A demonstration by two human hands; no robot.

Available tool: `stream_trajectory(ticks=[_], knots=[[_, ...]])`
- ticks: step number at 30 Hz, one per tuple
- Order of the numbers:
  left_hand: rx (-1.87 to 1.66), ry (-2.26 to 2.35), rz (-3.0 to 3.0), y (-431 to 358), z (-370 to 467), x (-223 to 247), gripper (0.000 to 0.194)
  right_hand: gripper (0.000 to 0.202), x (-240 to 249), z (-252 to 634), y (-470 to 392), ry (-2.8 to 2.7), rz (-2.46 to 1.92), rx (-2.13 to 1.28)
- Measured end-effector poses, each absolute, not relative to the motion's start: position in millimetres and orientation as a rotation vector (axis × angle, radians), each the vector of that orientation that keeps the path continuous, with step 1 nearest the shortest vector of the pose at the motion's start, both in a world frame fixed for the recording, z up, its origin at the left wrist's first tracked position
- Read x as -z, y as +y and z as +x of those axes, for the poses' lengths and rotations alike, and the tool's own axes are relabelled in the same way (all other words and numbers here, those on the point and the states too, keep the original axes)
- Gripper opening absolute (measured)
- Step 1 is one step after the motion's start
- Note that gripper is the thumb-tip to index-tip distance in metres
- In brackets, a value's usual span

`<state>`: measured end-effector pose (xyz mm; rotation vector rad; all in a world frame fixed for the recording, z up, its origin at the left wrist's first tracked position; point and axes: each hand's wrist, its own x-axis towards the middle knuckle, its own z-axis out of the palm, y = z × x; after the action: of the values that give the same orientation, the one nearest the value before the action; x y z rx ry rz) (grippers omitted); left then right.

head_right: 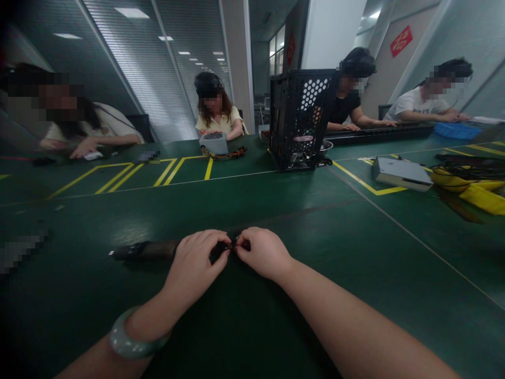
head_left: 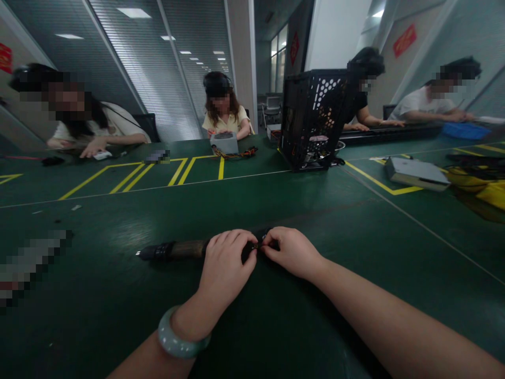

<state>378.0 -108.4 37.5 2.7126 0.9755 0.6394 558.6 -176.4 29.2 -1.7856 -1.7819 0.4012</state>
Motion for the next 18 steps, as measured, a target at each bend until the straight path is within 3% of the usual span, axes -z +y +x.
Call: stream_trajectory(ticks=[18], knots=[[-0.661, 0.994, 2.709, -107.6, 377.8, -34.6, 0.019, 0.003, -27.6, 558.1, -175.6, -1.788, -1.780, -0.383]])
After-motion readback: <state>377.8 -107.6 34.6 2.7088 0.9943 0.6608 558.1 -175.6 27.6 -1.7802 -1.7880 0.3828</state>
